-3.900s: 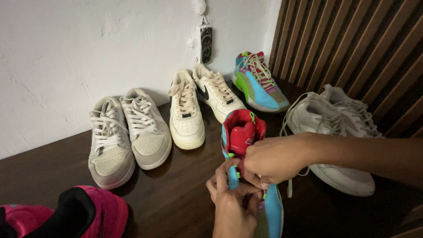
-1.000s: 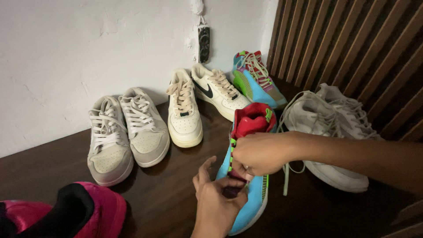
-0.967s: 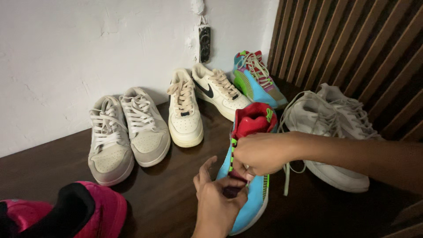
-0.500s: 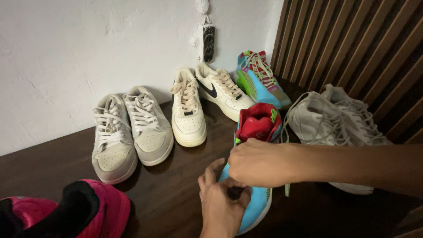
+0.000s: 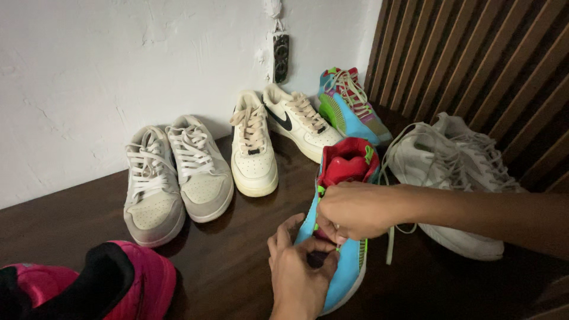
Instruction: The person removes a shoelace from a colorful sneaker and then re-laces it by threading the lace through the eyelets. The person adjusts the lace length and continues lacing the shoe.
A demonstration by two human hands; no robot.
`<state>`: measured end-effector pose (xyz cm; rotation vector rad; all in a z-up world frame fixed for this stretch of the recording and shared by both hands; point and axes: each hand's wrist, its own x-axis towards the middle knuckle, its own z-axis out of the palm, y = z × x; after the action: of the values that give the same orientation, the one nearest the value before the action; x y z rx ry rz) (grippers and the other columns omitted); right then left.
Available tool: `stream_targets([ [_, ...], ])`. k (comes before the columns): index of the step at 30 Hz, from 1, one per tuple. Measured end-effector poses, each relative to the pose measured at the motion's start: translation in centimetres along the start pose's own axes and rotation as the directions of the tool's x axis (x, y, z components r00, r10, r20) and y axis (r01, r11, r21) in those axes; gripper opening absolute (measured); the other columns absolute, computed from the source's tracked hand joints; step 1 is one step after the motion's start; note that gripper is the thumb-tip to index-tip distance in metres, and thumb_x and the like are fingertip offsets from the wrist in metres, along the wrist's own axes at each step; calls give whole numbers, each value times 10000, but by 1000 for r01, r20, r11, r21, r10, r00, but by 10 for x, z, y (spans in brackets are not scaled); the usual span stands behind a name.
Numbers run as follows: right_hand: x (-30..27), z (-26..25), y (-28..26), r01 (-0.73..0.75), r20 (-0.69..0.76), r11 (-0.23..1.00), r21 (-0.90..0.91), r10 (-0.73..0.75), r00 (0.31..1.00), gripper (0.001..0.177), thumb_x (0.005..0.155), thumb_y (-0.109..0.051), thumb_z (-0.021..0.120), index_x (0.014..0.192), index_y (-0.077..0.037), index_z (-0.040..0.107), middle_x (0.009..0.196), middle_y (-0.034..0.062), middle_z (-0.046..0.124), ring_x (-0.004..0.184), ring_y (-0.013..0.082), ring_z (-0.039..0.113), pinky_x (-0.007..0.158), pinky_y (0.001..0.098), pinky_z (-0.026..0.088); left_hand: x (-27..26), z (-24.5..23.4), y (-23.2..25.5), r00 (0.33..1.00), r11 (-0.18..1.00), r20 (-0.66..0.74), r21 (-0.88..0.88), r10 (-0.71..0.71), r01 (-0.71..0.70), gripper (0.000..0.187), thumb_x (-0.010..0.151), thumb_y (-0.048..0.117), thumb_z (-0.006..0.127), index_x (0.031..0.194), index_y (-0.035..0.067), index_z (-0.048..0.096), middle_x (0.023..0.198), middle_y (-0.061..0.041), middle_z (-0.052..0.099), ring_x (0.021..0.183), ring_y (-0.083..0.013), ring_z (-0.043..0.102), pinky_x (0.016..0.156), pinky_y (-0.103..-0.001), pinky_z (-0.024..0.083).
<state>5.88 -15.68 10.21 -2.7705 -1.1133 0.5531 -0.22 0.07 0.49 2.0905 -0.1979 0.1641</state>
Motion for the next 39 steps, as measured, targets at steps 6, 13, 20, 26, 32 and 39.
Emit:
stream_targets([
  [6, -1, -1, -15, 128, 7, 964, -233, -130, 991, 64, 706, -63, 747, 765, -50, 725, 763, 134, 715, 755, 318, 714, 635, 447, 547, 1, 2, -3, 1000, 1000, 4, -6, -11, 11, 274, 599, 139, 883, 866, 199, 856, 1498, -29, 497, 1311, -284, 428, 1065, -459, 376],
  [13, -8, 4, -27, 391, 32, 764, -513, -438, 898, 133, 734, -97, 692, 820, 3, 709, 823, 141, 692, 896, 339, 693, 634, 441, 573, 2, 5, -8, 999, 999, 0, 16, 39, -39, 330, 601, 137, 868, 928, 140, 830, 1485, -56, 509, 1288, -311, 449, 1037, -459, 409],
  [20, 8, -9, -17, 264, 238, 891, -370, -184, 954, 69, 795, -79, 699, 860, -58, 711, 784, 166, 686, 761, 348, 684, 628, 460, 522, 1, 2, -4, 1000, 1000, -24, -18, 13, -14, 267, 625, 167, 892, 889, 170, 851, 1469, -66, 516, 1275, -302, 464, 1041, -440, 407],
  [26, 3, 2, 3, 195, 44, 968, -157, -191, 981, 174, 606, 51, 697, 770, -9, 702, 781, 142, 705, 771, 323, 705, 650, 426, 536, 2, 1, -6, 1000, 999, -2, -34, 9, -9, 267, 623, 157, 891, 884, 198, 857, 1486, -76, 515, 1281, -303, 468, 1037, -427, 419],
  [32, -17, 19, 10, 390, -299, 913, -123, -409, 862, 122, 741, -44, 794, 809, -27, 695, 871, 138, 677, 900, 328, 677, 767, 419, 534, 4, -1, -5, 999, 997, -6, -69, 32, -32, 276, 621, 166, 901, 890, 212, 861, 1477, -90, 521, 1285, -324, 459, 1058, -421, 408],
  [39, -47, 42, 25, 152, -596, 941, 303, 63, 800, 200, 762, -129, 806, 934, -47, 744, 923, 39, 775, 899, 203, 750, 790, 354, 573, 12, -15, 5, 994, 1000, 110, 18, -8, 6, 313, 666, 138, 914, 956, 251, 883, 1541, -97, 446, 1363, -332, 386, 1088, -472, 322],
])
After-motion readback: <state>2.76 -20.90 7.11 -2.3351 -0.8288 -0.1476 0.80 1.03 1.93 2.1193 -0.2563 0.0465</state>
